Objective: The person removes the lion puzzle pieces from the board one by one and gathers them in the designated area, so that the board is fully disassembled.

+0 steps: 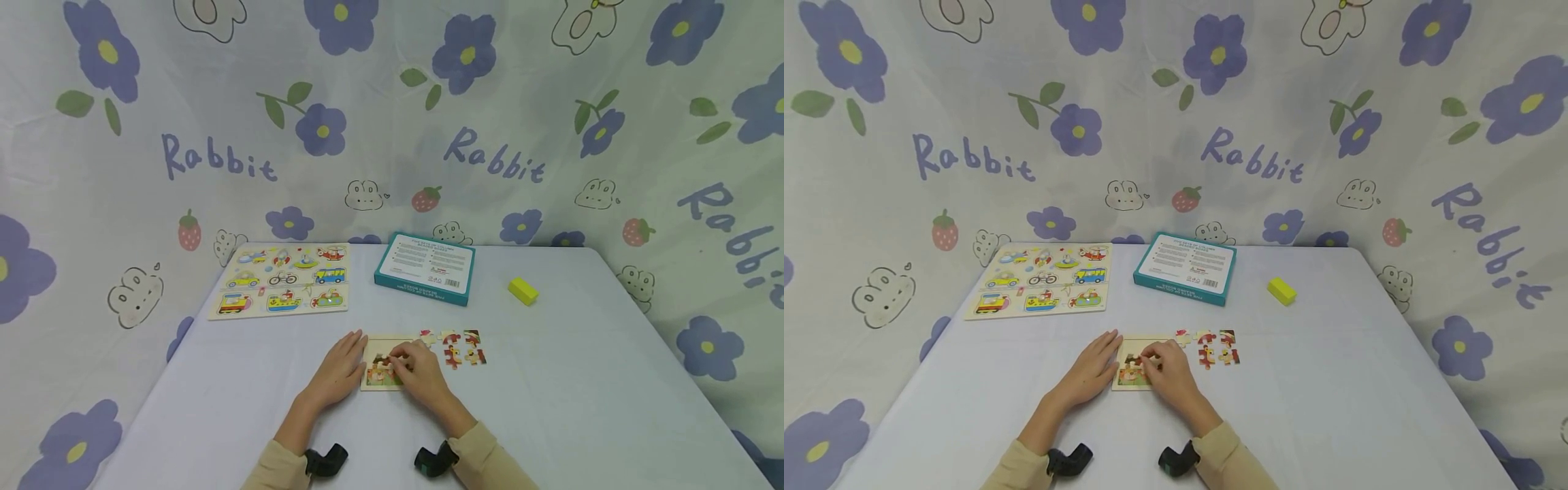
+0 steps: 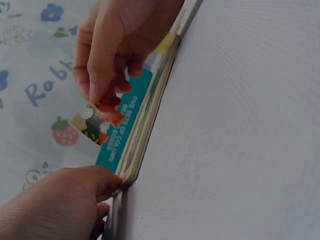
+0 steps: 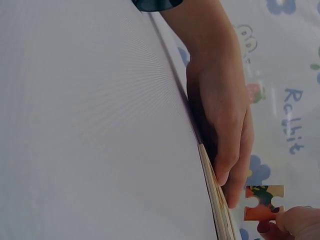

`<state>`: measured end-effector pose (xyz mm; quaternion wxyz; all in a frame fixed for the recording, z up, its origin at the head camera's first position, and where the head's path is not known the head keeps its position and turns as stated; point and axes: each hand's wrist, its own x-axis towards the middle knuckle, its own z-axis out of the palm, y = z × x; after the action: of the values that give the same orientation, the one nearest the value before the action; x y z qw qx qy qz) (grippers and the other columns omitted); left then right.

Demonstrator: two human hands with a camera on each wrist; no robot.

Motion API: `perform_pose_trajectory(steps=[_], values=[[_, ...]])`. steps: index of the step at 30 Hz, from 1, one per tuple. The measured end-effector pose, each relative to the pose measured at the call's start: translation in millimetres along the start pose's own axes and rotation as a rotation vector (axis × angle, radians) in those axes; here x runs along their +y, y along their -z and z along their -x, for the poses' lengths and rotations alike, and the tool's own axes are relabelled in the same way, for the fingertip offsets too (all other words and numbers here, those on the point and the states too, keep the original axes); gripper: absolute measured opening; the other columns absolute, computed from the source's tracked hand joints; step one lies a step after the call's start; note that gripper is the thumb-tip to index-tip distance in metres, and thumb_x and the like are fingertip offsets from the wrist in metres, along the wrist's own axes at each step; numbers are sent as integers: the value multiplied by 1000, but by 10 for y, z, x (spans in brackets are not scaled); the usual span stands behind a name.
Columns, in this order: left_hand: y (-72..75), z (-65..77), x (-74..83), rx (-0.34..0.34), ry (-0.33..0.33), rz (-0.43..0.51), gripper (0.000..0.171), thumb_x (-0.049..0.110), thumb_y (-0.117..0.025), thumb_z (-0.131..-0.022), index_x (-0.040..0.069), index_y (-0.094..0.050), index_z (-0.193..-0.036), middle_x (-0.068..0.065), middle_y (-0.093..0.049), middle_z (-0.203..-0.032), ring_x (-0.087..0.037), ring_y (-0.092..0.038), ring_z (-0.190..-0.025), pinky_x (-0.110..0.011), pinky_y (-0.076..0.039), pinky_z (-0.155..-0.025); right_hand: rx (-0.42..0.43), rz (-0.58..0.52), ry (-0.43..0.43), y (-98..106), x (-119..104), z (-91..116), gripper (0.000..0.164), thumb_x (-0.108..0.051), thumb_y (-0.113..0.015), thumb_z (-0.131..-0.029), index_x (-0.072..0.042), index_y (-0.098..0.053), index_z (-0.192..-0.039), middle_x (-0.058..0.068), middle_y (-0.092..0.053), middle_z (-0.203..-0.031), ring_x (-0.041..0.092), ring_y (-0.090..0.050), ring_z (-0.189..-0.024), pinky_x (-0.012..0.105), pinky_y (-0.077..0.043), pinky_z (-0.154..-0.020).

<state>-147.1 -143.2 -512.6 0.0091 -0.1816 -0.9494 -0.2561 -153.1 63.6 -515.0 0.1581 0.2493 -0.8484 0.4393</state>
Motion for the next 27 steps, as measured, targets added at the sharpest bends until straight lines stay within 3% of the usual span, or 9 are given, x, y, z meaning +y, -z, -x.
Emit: perform_pose_trajectory(steps=[13,27], values=[[9,10,4,-14,-12,6,58,27,-53,-92,4,-34,-141,-11,-27,-148,-28,-19,-136,-45,-19,-108,17,0,-83,170,41,-2,3,-16,-67,-84,-18,-66,-82,-14,-59,-78,7,-48,-73,24,-41,-61],[-1,-2,2,-10,-25,-16,63,33,-56,-90,3,-34,-141,-13,-27,-147,-29,-20,-136,-45,-19,-108,54,31,-215,476,98,-55,7,-7,-68,-81,-13,-65,-81,-11,-60,-74,11,-53,-73,27,-43,-62]])
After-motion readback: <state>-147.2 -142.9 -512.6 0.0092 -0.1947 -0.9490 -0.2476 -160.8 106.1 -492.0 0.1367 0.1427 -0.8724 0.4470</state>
